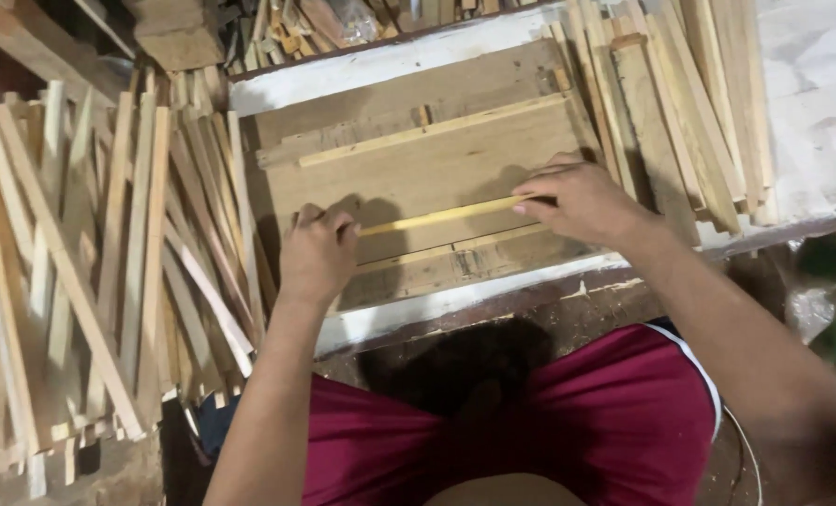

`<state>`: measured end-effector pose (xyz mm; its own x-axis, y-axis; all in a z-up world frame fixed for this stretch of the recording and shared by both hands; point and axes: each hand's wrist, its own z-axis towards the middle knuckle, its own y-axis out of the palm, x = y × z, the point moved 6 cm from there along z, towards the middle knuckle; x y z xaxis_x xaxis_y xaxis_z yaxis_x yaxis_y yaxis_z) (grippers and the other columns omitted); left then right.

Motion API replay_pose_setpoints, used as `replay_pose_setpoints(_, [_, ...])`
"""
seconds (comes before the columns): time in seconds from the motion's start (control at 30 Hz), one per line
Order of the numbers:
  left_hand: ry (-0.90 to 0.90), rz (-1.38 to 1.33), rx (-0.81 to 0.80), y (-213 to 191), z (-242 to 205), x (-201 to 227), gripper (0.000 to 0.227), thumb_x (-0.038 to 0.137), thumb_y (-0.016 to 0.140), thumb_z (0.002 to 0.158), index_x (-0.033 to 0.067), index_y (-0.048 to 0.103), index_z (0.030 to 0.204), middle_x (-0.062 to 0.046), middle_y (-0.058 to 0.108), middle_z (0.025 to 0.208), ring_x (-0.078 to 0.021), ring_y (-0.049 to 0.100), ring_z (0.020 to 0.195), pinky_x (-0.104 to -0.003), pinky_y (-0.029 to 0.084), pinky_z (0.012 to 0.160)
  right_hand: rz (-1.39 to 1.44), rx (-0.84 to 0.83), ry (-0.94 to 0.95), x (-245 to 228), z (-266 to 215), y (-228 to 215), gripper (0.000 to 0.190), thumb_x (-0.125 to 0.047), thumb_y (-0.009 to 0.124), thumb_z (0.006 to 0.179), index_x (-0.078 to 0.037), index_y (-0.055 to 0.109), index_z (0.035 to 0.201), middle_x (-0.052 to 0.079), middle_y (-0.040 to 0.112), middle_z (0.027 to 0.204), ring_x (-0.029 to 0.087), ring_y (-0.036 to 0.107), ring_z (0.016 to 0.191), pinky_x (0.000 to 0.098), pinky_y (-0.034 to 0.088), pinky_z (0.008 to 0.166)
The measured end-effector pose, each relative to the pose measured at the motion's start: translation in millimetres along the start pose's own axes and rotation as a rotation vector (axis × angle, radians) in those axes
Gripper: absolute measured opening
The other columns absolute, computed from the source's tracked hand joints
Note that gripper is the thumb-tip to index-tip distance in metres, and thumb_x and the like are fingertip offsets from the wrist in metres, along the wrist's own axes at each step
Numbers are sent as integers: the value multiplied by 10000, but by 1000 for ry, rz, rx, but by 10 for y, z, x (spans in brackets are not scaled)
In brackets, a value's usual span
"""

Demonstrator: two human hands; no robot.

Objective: Arranging thin wooden strips into a jig to create a panel, including marking them with a pen.

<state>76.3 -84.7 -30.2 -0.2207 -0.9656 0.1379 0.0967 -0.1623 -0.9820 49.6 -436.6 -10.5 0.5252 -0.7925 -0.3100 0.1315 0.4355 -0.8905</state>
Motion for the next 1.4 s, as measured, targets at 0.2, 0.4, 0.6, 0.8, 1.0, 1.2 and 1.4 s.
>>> replay_pose_setpoints(0.2, [-128,-113,-197,-95,-243,11,211,448,676,952,274,778,1012,-65,703,942,-314,744,897,-447,583,861,-30,46,96,-89,-226,-59,147,-389,738,896,-259,796,933,-54,782,871,198,722,887,303,563,830])
replay_pose_setpoints(0.4, [39,-159,105,152,-264,326,132,330,790,878,201,768,889,-96,669,763,-313,723,738,-383,582,699,-109,64,128,-32,-353,-251,115,-357,730,895,-255,769,859,-52,758,811,202,707,808,313,565,760])
replay_pose_setpoints(0.6, [88,-194,123,-28,-243,832,144,286,758,907,159,730,846,-101,664,772,-319,707,788,-401,566,721,122,321,687,1431,-811,-622,76,-249,750,979,-262,788,1044,-12,752,919,221,720,894,337,567,829])
replay_pose_setpoints(0.8, [46,-169,6,-82,-214,1063,201,338,696,946,151,733,886,-95,663,837,-318,696,871,-422,555,764,-464,101,1119,2245,-1304,-617,293,-504,786,835,-299,804,1043,82,765,862,346,758,786,412,619,719])
replay_pose_setpoints(1.0, [14,-206,-26,-112,-211,1075,204,350,701,946,151,729,911,-101,660,882,-303,689,894,-408,547,773,-320,96,1188,2248,-1342,-678,275,-321,787,849,-70,819,956,250,723,810,455,734,709,535,607,677])
replay_pose_setpoints(1.2, [-35,-319,-104,-298,-165,995,223,340,681,974,128,740,1011,-145,688,943,-349,713,949,-436,573,785,-24,270,1117,1824,-1310,-863,233,-363,784,908,-255,780,1114,84,743,1049,381,704,967,478,569,844])
replay_pose_setpoints(1.4, [-163,-481,67,-669,-24,703,462,235,647,980,18,560,1379,-264,587,1213,-445,638,1153,-542,548,936,296,377,433,316,-454,-818,251,-93,720,993,-80,747,1243,185,748,1015,292,722,930,391,550,755])
